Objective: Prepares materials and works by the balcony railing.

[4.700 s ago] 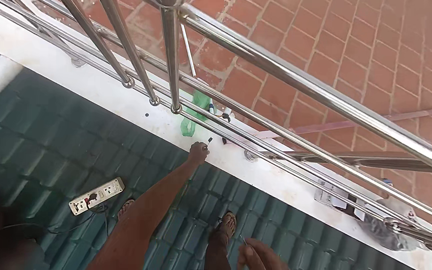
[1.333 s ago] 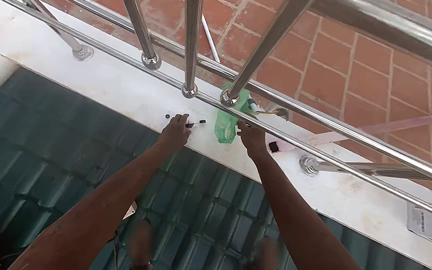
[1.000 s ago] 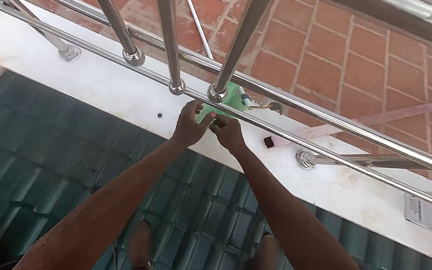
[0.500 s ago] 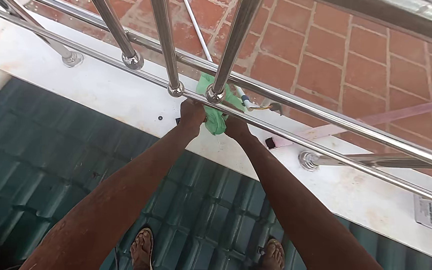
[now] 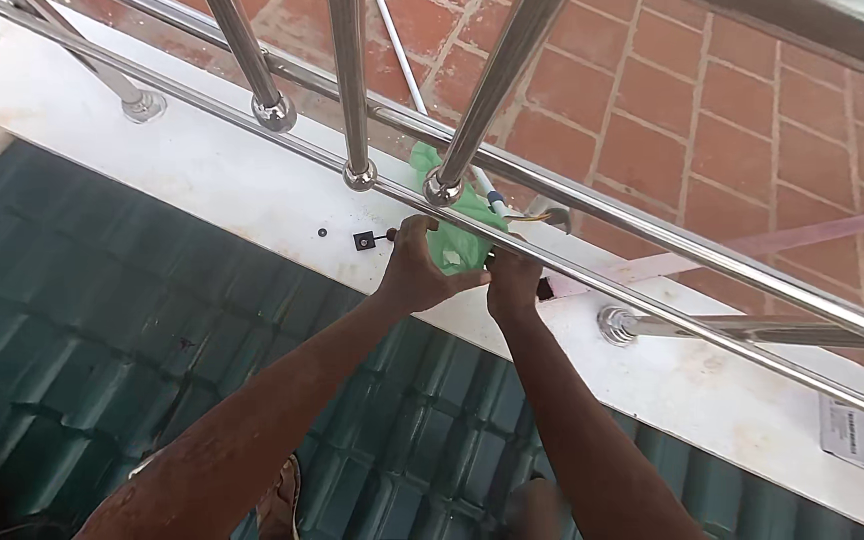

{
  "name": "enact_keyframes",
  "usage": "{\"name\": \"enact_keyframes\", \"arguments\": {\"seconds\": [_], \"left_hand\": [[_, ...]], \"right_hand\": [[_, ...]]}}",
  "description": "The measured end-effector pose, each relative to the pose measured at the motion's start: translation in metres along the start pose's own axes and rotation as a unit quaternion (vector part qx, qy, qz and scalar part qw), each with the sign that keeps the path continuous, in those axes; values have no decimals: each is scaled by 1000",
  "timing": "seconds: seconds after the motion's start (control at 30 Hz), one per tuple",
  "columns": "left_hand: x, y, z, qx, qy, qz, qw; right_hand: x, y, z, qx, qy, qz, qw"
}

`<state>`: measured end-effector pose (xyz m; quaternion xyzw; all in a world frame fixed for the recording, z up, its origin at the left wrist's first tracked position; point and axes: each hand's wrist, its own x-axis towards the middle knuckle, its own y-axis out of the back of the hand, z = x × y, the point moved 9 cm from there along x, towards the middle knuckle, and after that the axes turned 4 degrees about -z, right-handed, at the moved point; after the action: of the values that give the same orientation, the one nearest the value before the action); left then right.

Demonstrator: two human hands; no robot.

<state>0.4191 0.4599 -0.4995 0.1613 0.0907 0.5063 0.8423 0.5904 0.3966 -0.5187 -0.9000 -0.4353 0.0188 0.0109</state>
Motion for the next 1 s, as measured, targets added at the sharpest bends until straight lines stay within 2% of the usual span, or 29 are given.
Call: {"name": "enact_keyframes", "arguments": {"seconds": [0.1, 0.17, 0.23, 0.3, 0.37, 0.43, 0.6, 0.73, 0.87, 1.0], "left_hand": [[1, -5, -11, 93, 115, -21, 989], [4, 10, -12, 91, 130, 38, 987], [2, 24, -20, -18, 163, 118, 979], [-6, 28, -25, -155, 178, 166, 957], [-15, 23, -17, -235, 157, 182, 942], [-28, 14, 1, -239, 124, 166, 949], [-66, -19, 54, -180, 9, 84, 980], [-84, -38, 79, -158, -50, 41, 985], [-104, -54, 96, -201, -62, 0, 978], [-129, -50, 104, -281, -27, 35, 959]], "right_hand": [[1, 2, -6, -74, 22, 29, 997], [4, 7, -7, -101, 13, 51, 994], [3, 10, -6, -43, -11, 62, 997], [-2, 11, 1, 24, -49, 78, 995], [-9, 10, 5, 48, -73, 90, 992], [-13, 10, 5, 46, -61, 105, 992], [-47, 20, -10, 62, 62, 36, 996], [-103, 53, -51, 30, 143, 83, 986], [-136, 86, -82, 47, 169, 141, 974], [-143, 92, -99, 37, 166, 121, 978]]}}
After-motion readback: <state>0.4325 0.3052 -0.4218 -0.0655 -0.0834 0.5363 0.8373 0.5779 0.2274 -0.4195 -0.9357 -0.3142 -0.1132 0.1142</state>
